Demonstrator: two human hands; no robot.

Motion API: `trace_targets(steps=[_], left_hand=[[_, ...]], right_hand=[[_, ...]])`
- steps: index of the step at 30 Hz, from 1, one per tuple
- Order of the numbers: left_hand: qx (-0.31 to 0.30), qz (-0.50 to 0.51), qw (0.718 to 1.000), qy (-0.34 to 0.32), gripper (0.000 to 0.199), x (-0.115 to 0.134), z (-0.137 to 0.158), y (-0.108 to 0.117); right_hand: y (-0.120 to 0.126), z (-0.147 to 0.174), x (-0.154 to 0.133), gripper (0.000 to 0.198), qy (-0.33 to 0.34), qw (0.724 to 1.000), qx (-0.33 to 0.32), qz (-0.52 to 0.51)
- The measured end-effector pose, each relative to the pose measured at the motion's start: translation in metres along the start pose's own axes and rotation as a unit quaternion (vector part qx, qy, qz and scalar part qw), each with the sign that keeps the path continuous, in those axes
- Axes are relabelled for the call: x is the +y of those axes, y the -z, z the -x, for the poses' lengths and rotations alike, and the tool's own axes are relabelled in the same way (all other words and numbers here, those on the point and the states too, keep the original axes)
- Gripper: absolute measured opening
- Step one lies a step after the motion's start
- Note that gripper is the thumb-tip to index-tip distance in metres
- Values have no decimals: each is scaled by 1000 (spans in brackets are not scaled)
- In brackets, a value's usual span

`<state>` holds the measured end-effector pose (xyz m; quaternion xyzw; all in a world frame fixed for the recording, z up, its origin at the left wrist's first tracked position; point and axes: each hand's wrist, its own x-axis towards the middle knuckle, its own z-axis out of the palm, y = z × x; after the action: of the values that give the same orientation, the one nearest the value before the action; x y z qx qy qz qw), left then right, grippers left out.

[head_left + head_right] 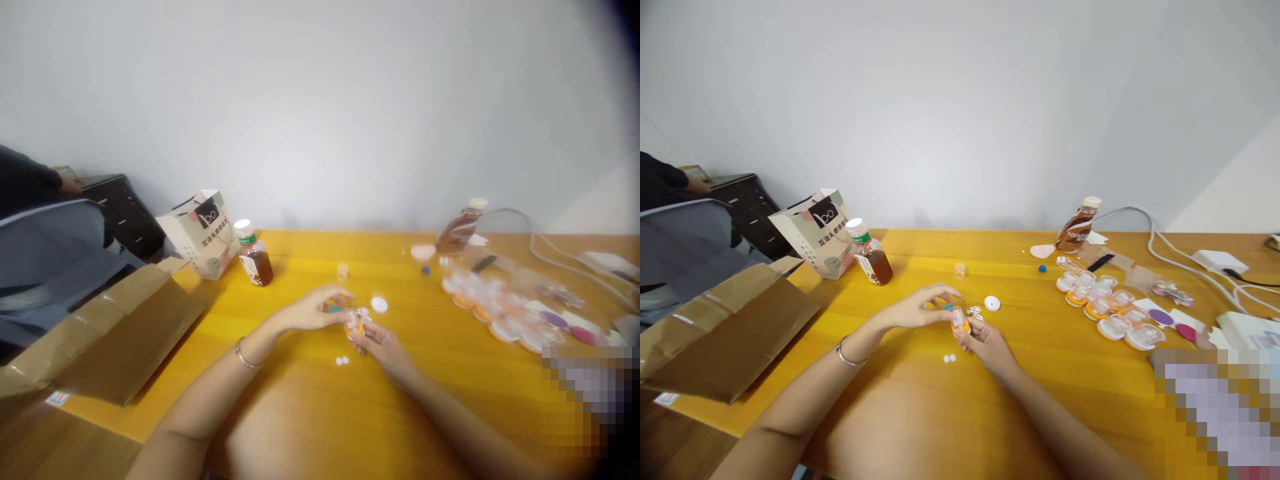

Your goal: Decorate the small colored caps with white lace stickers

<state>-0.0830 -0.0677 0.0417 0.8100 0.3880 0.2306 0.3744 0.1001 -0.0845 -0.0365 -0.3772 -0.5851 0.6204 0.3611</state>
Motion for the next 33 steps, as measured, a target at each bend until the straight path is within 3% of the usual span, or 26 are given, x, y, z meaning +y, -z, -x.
trace_targets(steps=[2, 6, 11, 16, 23, 30, 33], left_hand=[[2, -16, 1000, 14, 28, 0, 0, 0], [-18, -20, 999, -25, 27, 0, 2, -2], [28, -96, 994, 50, 31, 1, 1, -13], [60, -123, 991, 0, 20, 6, 1, -20], [80, 10, 996, 34, 24, -6, -5, -15], [-9, 222, 975, -14, 28, -14, -8, -29], [-8, 258, 966, -35, 29, -12, -9, -36]], right_hand=[[-1, 0, -1, 27, -1, 1000, 0, 1], [-1, 1, -1, 28, 1, 1000, 4, 0], [-2, 2, -2, 25, 10, 1000, 5, -2], [-1, 2, 0, 25, 16, 1000, 4, -6], [5, -3, 11, 31, 37, 999, 12, -26], [4, -1, 12, 29, 66, 996, 29, -54], [3, 2, 10, 27, 65, 992, 15, -106]])
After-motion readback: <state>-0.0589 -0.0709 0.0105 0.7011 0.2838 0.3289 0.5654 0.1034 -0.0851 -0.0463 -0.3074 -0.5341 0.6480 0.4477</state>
